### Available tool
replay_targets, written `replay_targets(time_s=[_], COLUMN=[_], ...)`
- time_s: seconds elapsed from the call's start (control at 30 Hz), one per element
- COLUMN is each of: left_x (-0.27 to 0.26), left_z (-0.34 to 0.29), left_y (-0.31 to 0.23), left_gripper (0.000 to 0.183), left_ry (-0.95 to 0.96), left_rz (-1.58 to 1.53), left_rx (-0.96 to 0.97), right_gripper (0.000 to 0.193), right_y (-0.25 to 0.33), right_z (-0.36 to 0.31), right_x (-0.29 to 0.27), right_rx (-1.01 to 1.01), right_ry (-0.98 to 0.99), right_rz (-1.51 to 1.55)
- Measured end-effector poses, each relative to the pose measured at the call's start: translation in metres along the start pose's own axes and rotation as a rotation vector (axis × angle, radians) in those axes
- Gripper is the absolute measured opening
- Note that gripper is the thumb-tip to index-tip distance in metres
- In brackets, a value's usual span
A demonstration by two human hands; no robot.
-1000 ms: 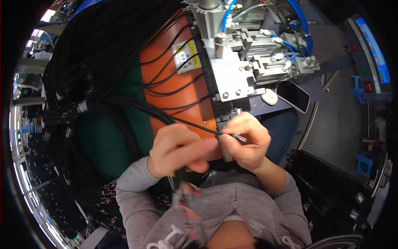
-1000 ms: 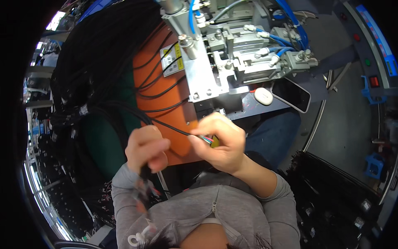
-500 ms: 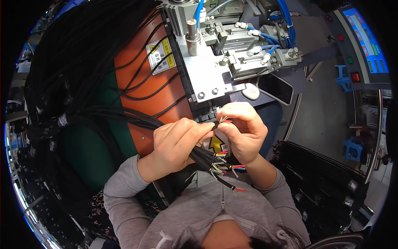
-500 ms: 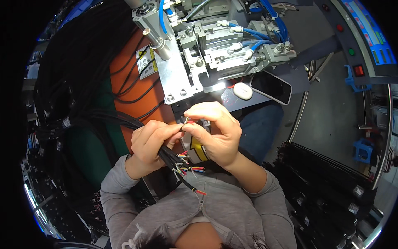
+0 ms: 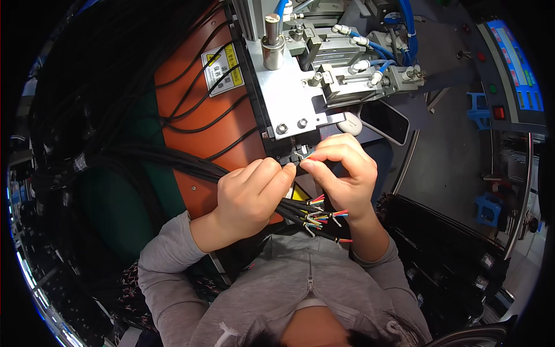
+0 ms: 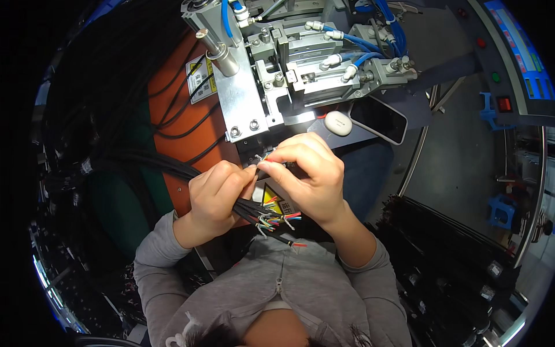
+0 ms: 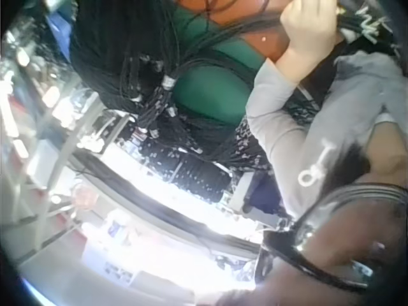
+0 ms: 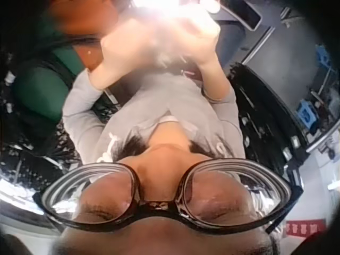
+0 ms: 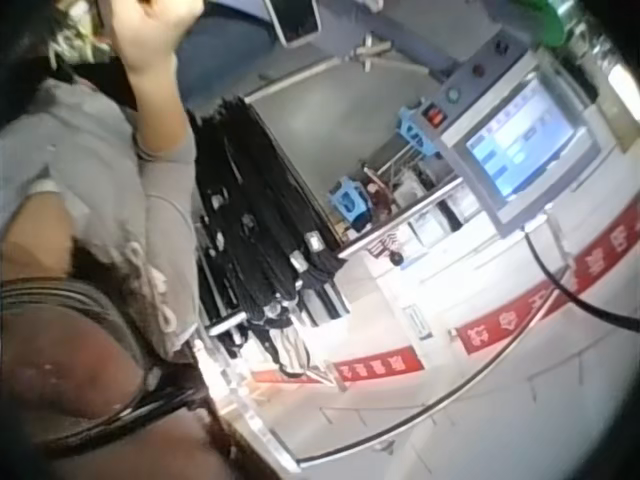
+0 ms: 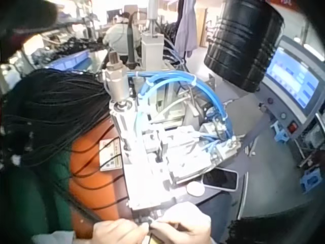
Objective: The person inserts multiple small colored wires into a terminal block on a machine. They repeatedly pull bundles of black cables from a nearby pile, separate individual wires, and insert them into the block one by one.
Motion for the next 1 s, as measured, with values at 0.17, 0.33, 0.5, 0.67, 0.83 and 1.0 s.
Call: replay_targets(time_s=[0.17, 0.33, 0.5, 0.67, 0.83, 1.0], left_x=[0.003, 0.005, 0.01, 0.018, 0.024, 0.027], left_z=[0.004, 0.002, 0.004, 0.008, 0.014, 0.015], left_y=[-0.004, -0.01, -0.016, -0.014, -0.005, -0.007], left_gripper=[0.025, 0.03, 0.037, 0.036, 0.033, 0.031], left_ry=[0.011, 0.021, 0.06, 0.1, 0.165, 0.186], left_rz=[0.064, 0.109, 0.18, 0.25, 0.275, 0.305], left_rx=[0.04, 0.061, 0.09, 0.047, -0.055, -0.081], right_gripper=[0.017, 0.017, 0.009, 0.007, 0.005, 0.008], right_y=[-0.006, -0.028, -0.042, -0.03, -0.034, -0.035], right_z=[0.006, -0.003, -0.011, -0.004, -0.001, -0.005], right_x=[0.003, 0.009, 0.002, 0.0, 0.007, 0.01], right_rx=[0.079, 0.205, 0.21, 0.136, 0.214, 0.233], right_ry=[0.275, 0.352, 0.194, 0.118, 0.101, 0.129], right_rz=[-0.082, 0.238, 0.274, -0.079, -0.166, -0.185])
Point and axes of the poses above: each hand's wrist, its own z-axis towards the middle knuckle, its own x-axis out of the palm, y = z × x, the point moved 10 cm from there along z, towards the middle knuckle, and after that the axes turned 14 degrees about y, right-handed, at the moved point
